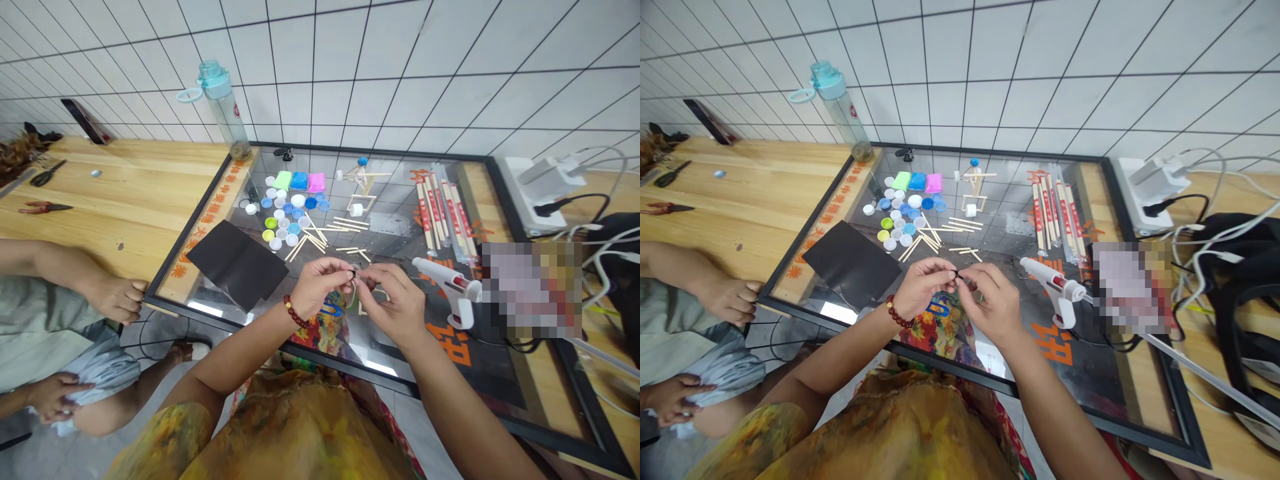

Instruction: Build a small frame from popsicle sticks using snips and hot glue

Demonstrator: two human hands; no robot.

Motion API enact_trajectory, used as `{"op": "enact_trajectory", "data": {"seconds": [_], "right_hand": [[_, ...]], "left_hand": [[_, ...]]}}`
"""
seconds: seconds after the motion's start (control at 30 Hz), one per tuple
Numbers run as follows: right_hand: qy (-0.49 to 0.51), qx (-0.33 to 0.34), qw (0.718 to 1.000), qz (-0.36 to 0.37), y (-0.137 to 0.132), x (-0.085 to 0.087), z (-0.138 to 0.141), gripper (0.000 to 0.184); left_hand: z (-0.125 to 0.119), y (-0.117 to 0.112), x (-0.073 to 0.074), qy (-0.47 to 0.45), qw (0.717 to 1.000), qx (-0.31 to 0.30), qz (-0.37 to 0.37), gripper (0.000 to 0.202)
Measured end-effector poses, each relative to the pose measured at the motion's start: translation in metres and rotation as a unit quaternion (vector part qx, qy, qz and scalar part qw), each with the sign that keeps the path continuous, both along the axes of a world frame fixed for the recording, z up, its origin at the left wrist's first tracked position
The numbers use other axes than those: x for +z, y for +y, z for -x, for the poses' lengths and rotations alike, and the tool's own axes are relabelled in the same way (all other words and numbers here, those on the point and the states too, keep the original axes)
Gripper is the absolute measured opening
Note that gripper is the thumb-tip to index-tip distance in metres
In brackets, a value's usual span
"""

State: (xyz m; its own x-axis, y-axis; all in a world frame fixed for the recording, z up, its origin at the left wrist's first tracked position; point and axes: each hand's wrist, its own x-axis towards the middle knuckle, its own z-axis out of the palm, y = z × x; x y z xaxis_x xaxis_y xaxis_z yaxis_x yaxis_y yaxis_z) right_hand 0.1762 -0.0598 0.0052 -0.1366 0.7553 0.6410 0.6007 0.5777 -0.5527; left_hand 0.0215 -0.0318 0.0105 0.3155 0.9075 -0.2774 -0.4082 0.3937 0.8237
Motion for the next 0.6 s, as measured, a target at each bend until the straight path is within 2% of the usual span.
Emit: {"op": "enact_trajectory", "data": {"seconds": [0.27, 0.43, 0.6], "right_hand": [[0.003, 0.005, 1.0, 0.011, -0.0002, 0.0033, -0.0002, 0.015], [0.02, 0.007, 0.999, 0.024, -0.0004, 0.0058, 0.001, 0.012], [0.03, -0.002, 0.999, 0.027, -0.0003, 0.0047, 0.0017, 0.015]], "left_hand": [[-0.001, -0.001, 0.0007, 0.003, 1.0, -0.01, -0.009, 0.028], [-0.0024, -0.0022, 0.0016, 0.023, 0.999, 0.008, -0.035, 0.026], [-0.0015, -0.0012, 0.0007, -0.001, 1.0, 0.006, -0.023, 0.025]]}}
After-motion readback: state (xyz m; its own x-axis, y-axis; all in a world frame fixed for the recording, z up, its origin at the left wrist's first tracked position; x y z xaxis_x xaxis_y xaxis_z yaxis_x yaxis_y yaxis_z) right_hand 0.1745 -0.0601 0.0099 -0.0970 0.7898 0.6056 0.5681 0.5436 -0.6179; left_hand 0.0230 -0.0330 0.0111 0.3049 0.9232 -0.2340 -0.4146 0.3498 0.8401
